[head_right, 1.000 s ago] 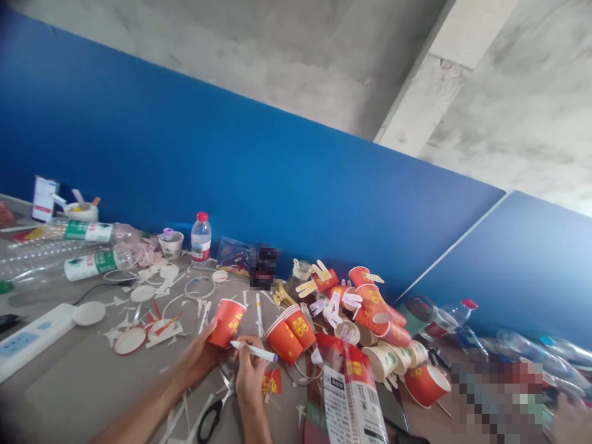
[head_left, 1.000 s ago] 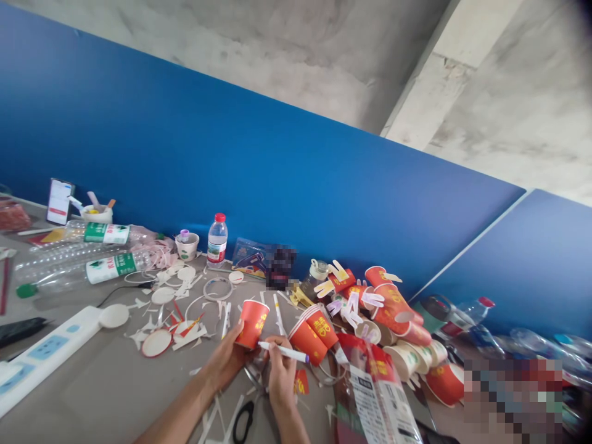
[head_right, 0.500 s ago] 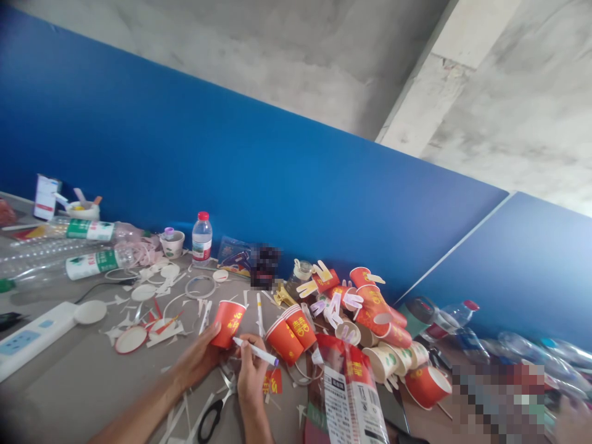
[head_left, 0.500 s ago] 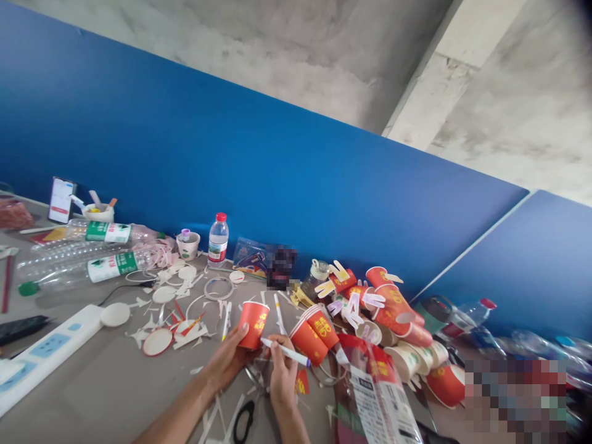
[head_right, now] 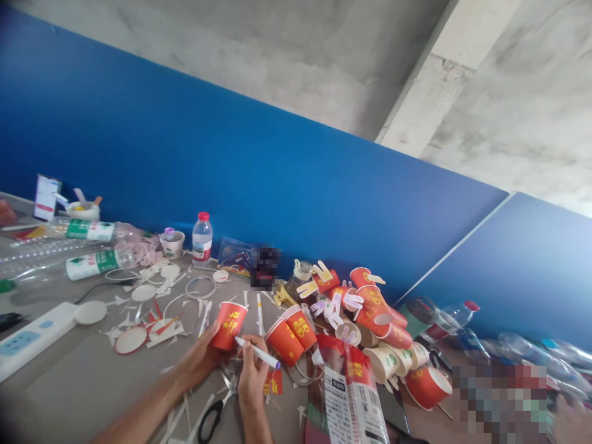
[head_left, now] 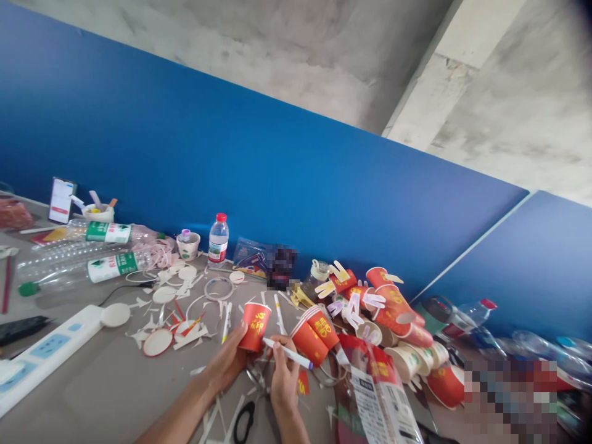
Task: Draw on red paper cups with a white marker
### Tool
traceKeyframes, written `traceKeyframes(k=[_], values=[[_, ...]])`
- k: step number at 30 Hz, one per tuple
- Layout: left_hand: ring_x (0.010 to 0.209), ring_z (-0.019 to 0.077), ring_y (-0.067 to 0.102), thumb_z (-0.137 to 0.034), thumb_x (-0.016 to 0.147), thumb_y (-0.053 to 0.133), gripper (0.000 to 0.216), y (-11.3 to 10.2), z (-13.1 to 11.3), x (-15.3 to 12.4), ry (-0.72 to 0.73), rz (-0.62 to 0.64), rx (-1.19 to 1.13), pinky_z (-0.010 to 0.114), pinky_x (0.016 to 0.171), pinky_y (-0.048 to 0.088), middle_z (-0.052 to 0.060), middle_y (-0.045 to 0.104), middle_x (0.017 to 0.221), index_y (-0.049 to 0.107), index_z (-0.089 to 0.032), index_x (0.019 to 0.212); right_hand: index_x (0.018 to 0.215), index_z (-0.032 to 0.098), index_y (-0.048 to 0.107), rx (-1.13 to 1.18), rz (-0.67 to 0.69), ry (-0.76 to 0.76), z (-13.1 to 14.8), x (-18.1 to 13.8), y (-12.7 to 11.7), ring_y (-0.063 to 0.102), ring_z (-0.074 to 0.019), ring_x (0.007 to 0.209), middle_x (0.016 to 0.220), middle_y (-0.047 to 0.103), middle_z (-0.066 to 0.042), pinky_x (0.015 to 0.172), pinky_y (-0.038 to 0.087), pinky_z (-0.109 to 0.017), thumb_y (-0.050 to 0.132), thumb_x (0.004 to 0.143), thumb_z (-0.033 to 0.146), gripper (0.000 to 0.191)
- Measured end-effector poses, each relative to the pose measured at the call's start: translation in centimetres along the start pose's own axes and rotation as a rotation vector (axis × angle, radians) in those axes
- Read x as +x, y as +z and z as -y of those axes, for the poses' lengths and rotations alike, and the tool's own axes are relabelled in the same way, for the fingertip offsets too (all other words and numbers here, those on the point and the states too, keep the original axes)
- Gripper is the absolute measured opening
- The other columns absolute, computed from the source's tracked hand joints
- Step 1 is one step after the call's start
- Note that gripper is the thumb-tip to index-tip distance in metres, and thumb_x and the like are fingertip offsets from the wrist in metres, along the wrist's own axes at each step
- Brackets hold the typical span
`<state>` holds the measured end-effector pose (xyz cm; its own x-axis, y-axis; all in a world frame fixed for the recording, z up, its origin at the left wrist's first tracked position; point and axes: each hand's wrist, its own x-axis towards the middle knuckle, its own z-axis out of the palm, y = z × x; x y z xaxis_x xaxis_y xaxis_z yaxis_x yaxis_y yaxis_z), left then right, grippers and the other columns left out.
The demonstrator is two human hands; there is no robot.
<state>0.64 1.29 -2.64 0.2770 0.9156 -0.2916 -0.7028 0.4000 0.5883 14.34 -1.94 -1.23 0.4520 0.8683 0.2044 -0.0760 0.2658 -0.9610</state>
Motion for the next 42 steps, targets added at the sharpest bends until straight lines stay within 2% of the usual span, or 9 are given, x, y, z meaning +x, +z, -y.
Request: traceKeyframes(k=[3, 5, 12, 18, 22, 27, 31, 35, 42], values=[[0.081, 0.0238, 0.082, -0.035, 0.086, 0.107, 0.032, -0.4, 0.3, 0.1, 0.066, 0.001, -0.005, 0.037, 0.081, 0.070, 0.008, 0.086, 0.090, 0.082, -0.017, 0.096, 0.074, 0.028, 0.077, 0.018, 0.014, 0.023, -0.6, -0.2, 0.0, 0.057, -0.0236, 0.055, 0.058, 0.063, 0.001, 0.056, 0.050, -0.036, 0.084, 0.084, 0.077, 0.050], [0.080, 0.0234, 0.081, -0.034, 0.086, 0.106, 0.031, -0.5, 0.3, 0.1, 0.059, 0.002, -0.019, 0.037, 0.082, 0.070, 0.007, 0.085, 0.089, 0.081, -0.017, 0.095, 0.073, 0.028, 0.077, 0.029, 0.023, 0.038, -0.9, -0.2, 0.0, 0.058, -0.0229, 0.056, 0.058, 0.064, 0.001, 0.057, 0.051, -0.035, 0.085, 0.083, 0.076, 0.050], [0.078, 0.0227, 0.080, -0.039, 0.099, 0.093, 0.026, 0.3, -0.6, -0.1, -0.011, -0.049, -0.047, 0.034, 0.079, 0.069, 0.010, 0.086, 0.089, 0.083, -0.015, 0.096, 0.067, 0.027, 0.074, 0.028, 0.038, 0.071, -0.7, -0.1, 0.4, 0.056, -0.0217, 0.056, 0.058, 0.060, 0.001, 0.056, 0.049, -0.034, 0.082, 0.084, 0.074, 0.050], [0.080, 0.0237, 0.083, -0.043, 0.109, 0.081, 0.030, 0.9, -0.9, -0.3, -0.068, -0.063, -0.063, 0.035, 0.082, 0.070, 0.012, 0.089, 0.093, 0.083, -0.014, 0.100, 0.070, 0.029, 0.076, -0.013, -0.034, 0.018, -0.7, 0.1, 0.2, 0.055, -0.0224, 0.056, 0.059, 0.060, 0.000, 0.056, 0.048, -0.035, 0.080, 0.088, 0.074, 0.049], [0.079, 0.0234, 0.081, -0.048, 0.101, 0.092, 0.035, 0.3, -0.2, -0.1, -0.008, -0.035, -0.041, 0.036, 0.084, 0.070, 0.010, 0.086, 0.089, 0.082, -0.016, 0.096, 0.072, 0.029, 0.078, 0.004, -0.002, -0.002, -0.6, 0.0, -0.1, 0.057, -0.0227, 0.055, 0.058, 0.062, 0.000, 0.055, 0.048, -0.034, 0.080, 0.088, 0.074, 0.048], [0.077, 0.0224, 0.079, -0.034, 0.085, 0.106, 0.031, -0.3, 0.3, 0.3, 0.063, -0.048, -0.044, 0.034, 0.079, 0.068, 0.007, 0.085, 0.087, 0.081, -0.017, 0.092, 0.072, 0.027, 0.078, 0.005, 0.042, 0.037, -0.5, -0.1, -0.1, 0.058, -0.0227, 0.057, 0.060, 0.063, 0.000, 0.056, 0.050, -0.034, 0.081, 0.087, 0.077, 0.051], [0.076, 0.0230, 0.078, -0.038, 0.093, 0.099, 0.029, 0.0, 0.0, 0.2, 0.014, -0.040, -0.049, 0.035, 0.079, 0.068, 0.010, 0.085, 0.087, 0.084, -0.014, 0.095, 0.070, 0.026, 0.076, 0.009, 0.039, 0.041, -0.6, 0.1, 0.1, 0.055, -0.0213, 0.056, 0.058, 0.061, 0.002, 0.054, 0.046, -0.033, 0.081, 0.087, 0.075, 0.051], [0.077, 0.0237, 0.080, -0.033, 0.102, 0.089, 0.022, 0.6, -0.6, -0.2, -0.014, -0.068, -0.053, 0.035, 0.078, 0.069, 0.013, 0.087, 0.090, 0.084, -0.014, 0.095, 0.068, 0.027, 0.076, 0.020, 0.011, 0.056, -0.7, 0.1, 0.3, 0.053, -0.0215, 0.056, 0.057, 0.060, 0.001, 0.054, 0.045, -0.034, 0.083, 0.083, 0.071, 0.047], [0.076, 0.0250, 0.082, -0.039, 0.101, 0.091, 0.027, 1.2, -0.5, -0.2, -0.045, -0.105, -0.073, 0.035, 0.078, 0.069, 0.014, 0.087, 0.090, 0.082, -0.013, 0.097, 0.068, 0.026, 0.076, 0.003, -0.086, 0.090, -0.4, 0.3, 0.2, 0.055, -0.0215, 0.058, 0.061, 0.062, 0.000, 0.057, 0.049, -0.035, 0.087, 0.077, 0.076, 0.051]])
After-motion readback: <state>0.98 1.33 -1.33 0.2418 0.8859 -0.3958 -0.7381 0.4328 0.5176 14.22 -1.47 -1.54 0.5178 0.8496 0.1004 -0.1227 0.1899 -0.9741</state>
